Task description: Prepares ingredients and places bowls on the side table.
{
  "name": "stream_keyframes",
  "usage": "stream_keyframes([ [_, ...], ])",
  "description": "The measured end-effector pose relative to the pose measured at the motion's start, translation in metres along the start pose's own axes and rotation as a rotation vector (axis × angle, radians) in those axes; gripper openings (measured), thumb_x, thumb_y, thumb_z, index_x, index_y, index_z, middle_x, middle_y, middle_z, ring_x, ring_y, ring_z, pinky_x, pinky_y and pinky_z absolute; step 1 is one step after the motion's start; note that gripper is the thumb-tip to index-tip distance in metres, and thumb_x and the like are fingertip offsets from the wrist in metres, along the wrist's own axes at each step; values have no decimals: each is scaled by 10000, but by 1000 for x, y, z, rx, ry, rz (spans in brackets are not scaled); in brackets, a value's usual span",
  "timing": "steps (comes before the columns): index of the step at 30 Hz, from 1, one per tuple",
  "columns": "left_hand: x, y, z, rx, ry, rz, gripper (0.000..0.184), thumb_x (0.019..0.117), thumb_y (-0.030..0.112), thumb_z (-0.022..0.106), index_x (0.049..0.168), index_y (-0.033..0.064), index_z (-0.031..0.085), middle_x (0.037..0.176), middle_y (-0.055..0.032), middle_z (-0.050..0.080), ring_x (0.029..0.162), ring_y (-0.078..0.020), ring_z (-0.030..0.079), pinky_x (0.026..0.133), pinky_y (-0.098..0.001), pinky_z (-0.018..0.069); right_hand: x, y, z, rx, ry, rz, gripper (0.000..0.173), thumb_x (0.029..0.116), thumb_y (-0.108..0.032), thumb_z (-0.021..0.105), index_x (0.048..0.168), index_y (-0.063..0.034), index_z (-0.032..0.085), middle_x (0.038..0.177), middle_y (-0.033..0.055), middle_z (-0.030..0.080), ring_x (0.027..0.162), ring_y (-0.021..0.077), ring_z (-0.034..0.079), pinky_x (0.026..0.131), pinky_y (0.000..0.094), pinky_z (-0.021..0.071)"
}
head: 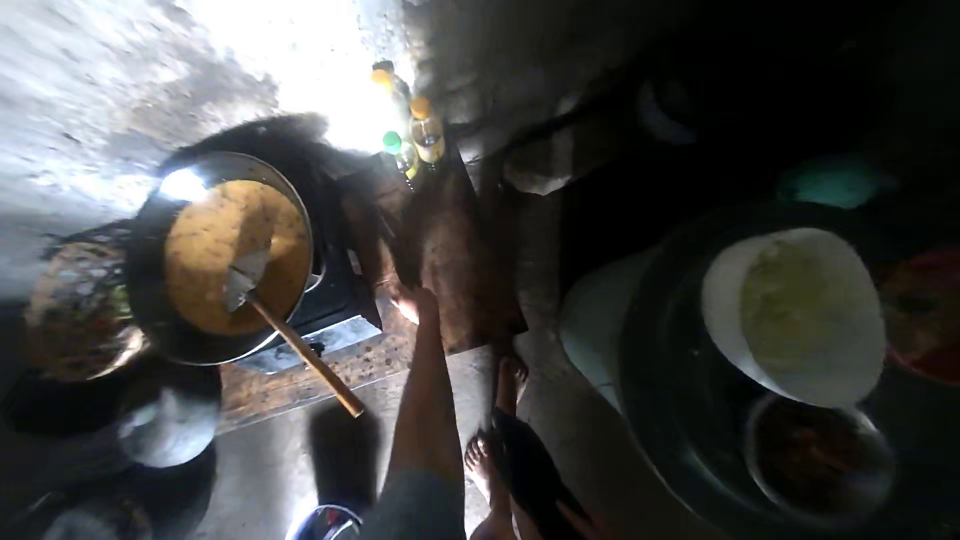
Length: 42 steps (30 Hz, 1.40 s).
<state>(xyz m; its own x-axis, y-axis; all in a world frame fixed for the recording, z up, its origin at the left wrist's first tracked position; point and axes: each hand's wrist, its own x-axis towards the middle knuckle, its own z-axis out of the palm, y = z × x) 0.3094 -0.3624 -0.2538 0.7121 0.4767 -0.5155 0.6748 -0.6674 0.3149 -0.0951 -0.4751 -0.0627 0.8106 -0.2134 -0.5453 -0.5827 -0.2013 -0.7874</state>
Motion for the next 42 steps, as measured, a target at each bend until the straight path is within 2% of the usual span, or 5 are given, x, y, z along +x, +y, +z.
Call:
stream_keyframes([
  [6, -73, -16, 9, -545, -70, -60, 282, 993, 81, 633, 1237, -60, 651, 1073, -256, 672, 940, -335, 642, 859, -498, 517, 16, -37, -21, 19, 37, -22, 458, 878, 101, 533, 1315, 58, 664, 1353, 286, 614, 1241, 343, 626, 1085, 441, 504],
  [17, 33, 38, -15, -111, -19, 84, 762, 979, 259, 671, 1550, -76, 295, 1554, -343, 347, 1442, -443, 376, 1166, -512, 361, 10, -33, -26, 120, 155, -62, 440, 833, 106, 594, 1235, -2, 737, 1346, 206, 661, 1220, 242, 664, 1062, 377, 540],
  [27, -266, 18, -39, -358, -715, 512, 347, 1063, 152, 532, 1296, -98, 593, 1199, -250, 659, 1032, -256, 667, 930, -410, 549, -100, -39, -121, 173, 81, -27, 422, 861, 76, 572, 1233, -31, 741, 1299, 155, 692, 1219, 244, 650, 1066, 423, 516],
  [32, -351, 78, -5, -266, -1000, 520, 478, 1077, 240, 531, 1452, -52, 479, 1362, -263, 590, 1200, -311, 626, 1018, -434, 524, -169, -69, -196, 473, 311, 116, 348, 903, 19, 536, 1216, 50, 686, 1223, 46, 708, 1108, 13, 641, 1008, 226, 518],
  [42, -370, 106, 47, -435, -762, 360, 370, 995, 99, 649, 1315, -64, 559, 1117, -258, 651, 892, -298, 687, 757, -457, 603, -138, -103, -333, 299, 586, -309, 252, 913, -124, 612, 1106, -100, 772, 1209, -117, 723, 1148, -95, 598, 1006, 128, 480],
])
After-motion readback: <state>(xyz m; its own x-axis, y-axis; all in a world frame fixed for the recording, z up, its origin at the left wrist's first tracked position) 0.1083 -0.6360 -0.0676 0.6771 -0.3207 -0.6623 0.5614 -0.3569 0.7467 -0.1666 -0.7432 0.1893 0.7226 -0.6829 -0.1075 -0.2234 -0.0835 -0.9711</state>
